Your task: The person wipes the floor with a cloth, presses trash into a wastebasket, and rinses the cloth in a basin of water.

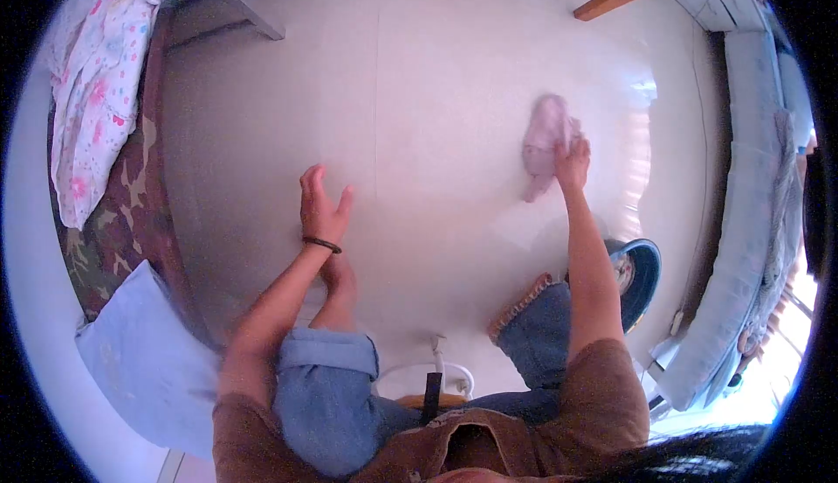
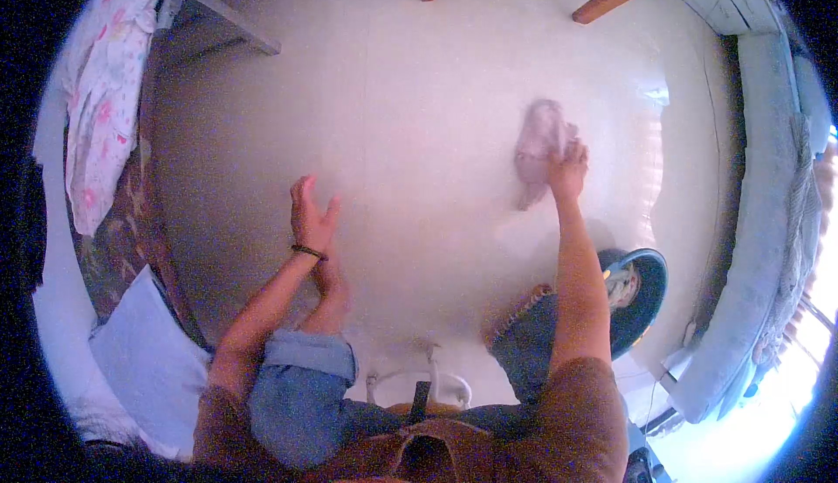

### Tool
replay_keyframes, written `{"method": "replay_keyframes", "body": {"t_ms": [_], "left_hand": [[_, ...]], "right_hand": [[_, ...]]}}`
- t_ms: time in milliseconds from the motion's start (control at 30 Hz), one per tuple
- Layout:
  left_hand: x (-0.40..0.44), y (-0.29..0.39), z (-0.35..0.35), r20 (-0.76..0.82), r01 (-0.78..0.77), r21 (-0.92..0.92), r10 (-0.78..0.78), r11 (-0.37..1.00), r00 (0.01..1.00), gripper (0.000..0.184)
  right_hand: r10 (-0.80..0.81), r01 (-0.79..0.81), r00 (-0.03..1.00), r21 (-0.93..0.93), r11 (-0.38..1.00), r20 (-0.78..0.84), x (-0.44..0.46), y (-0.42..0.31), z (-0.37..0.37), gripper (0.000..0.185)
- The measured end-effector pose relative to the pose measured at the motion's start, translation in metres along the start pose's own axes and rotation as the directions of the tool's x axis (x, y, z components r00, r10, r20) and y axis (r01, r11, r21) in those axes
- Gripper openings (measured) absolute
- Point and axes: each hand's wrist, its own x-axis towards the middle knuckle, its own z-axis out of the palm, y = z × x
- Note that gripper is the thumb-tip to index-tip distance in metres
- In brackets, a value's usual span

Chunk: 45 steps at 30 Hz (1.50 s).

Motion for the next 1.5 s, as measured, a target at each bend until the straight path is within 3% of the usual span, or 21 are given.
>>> {"method": "replay_keyframes", "body": {"t_ms": [100, 233, 300, 333, 400, 500, 600, 667, 700, 767, 833, 867, 900, 1000, 1033, 1133, 1233, 1267, 1333, 1400, 1500], "left_hand": [[-0.002, -0.02, -0.002, 0.018, 0.072, 0.011, -0.072, 0.997, 0.997, 0.051], [-0.002, -0.016, -0.002, 0.053, 0.116, -0.033, -0.114, 0.993, 0.992, 0.045], [-0.003, -0.012, -0.002, 0.081, 0.11, -0.056, -0.105, 0.992, 0.991, 0.045], [-0.002, -0.01, -0.001, 0.089, 0.101, -0.068, -0.095, 0.993, 0.992, 0.044], [-0.005, -0.009, -0.003, 0.07, 0.085, -0.075, -0.08, 0.994, 0.994, 0.044], [-0.003, -0.011, -0.007, 0.059, 0.078, -0.07, -0.074, 0.994, 0.996, 0.043], [-0.011, -0.005, -0.006, 0.072, 0.106, -0.091, -0.1, 0.99, 0.992, 0.043], [-0.013, 0.001, -0.002, 0.08, 0.091, -0.132, -0.081, 0.987, 0.994, 0.042], [-0.016, 0.003, 0.0, 0.09, 0.114, -0.155, -0.101, 0.981, 0.991, 0.041], [-0.026, -0.004, 0.004, 0.109, 0.074, -0.163, -0.057, 0.984, 0.992, 0.04], [-0.043, -0.004, 0.002, 0.113, 0.049, -0.157, -0.031, 0.986, 0.993, 0.036], [-0.052, -0.002, 0.003, 0.118, 0.078, -0.185, -0.057, 0.98, 0.991, 0.035], [-0.057, 0.004, 0.003, 0.118, 0.103, -0.209, -0.08, 0.972, 0.99, 0.034], [-0.068, 0.013, 0.007, 0.115, 0.079, -0.216, -0.055, 0.973, 0.992, 0.032], [-0.067, 0.018, 0.011, 0.112, 0.049, -0.21, -0.026, 0.976, 0.993, 0.031], [-0.076, 0.037, 0.025, 0.099, -0.012, -0.186, 0.03, 0.982, 0.995, 0.03], [-0.088, 0.043, 0.037, 0.103, -0.03, -0.257, 0.058, 0.966, 0.993, 0.028], [-0.09, 0.04, 0.042, 0.091, -0.058, -0.227, 0.08, 0.972, 0.993, 0.027], [-0.097, 0.02, 0.054, 0.072, -0.124, -0.168, 0.138, 0.978, 0.988, 0.026], [-0.101, 0.005, 0.052, 0.121, -0.244, -0.01, 0.243, 0.97, 0.962, 0.027], [-0.107, 0.03, 0.052, 0.12, -0.179, -0.109, 0.192, 0.978, 0.974, 0.028]], "right_hand": [[-0.141, 0.184, 0.973, 0.245, 0.952, -0.183, 0.008, -0.011, 0.022, 0.06], [-0.444, 0.506, 0.848, 0.188, 0.842, -0.289, 0.015, -0.129, 0.047, 0.055], [-0.478, 0.488, 0.869, 0.382, 0.785, -0.127, -0.006, -0.199, 0.043, 0.055], [-0.702, 0.718, 0.683, 0.355, 0.598, -0.199, -0.012, -0.212, 0.063, 0.057], [-0.816, 0.736, 0.577, 0.426, 0.526, 0.009, -0.071, -0.24, 0.053, 0.056], [-0.849, 0.614, 0.495, 0.617, 0.492, 0.184, -0.197, -0.206, 0.055, 0.039], [-0.967, 0.795, 0.256, 0.566, 0.221, 0.018, -0.268, -0.156, 0.027, 0.038], [-0.971, 0.754, 0.239, 0.625, 0.2, 0.022, -0.276, -0.14, 0.02, 0.037], [-0.972, 0.735, 0.233, 0.65, 0.192, 0.025, -0.275, -0.128, 0.018, 0.037], [-0.831, 0.312, 0.497, 0.842, 0.441, 0.251, -0.251, -0.099, 0.034, 0.035], [-0.305, -0.264, 0.803, 0.766, 0.586, 0.511, -0.185, -0.071, -0.02, 0.037], [-0.148, -0.199, 0.912, 0.726, 0.658, 0.383, -0.149, -0.045, -0.031, 0.038], [0.052, -0.381, 0.878, 0.631, 0.676, 0.475, -0.11, -0.027, -0.057, 0.039], [0.065, -0.086, 0.996, 0.589, 0.803, 0.058, -0.041, 0.117, -0.012, 0.039], [-0.142, 0.221, 0.95, 0.279, 0.935, -0.277, -0.027, 0.164, 0.022, 0.035], [-0.217, 0.315, 0.926, 0.314, 0.896, -0.308, -0.081, 0.072, 0.015, 0.029], [-0.433, 0.378, 0.892, 0.31, 0.872, 0.131, -0.201, -0.003, 0.044, 0.037], [-0.622, 0.556, 0.783, 0.436, 0.708, 0.012, -0.245, -0.018, 0.05, 0.04], [-0.505, 0.185, 0.791, 0.653, 0.735, 0.345, -0.32, -0.054, 0.038, 0.024], [-0.886, 0.743, 0.463, 0.545, 0.388, 0.001, -0.354, -0.041, 0.029, 0.042], [-0.722, 0.555, 0.687, 0.585, 0.591, 0.078, -0.349, -0.016, 0.023, 0.043]]}}
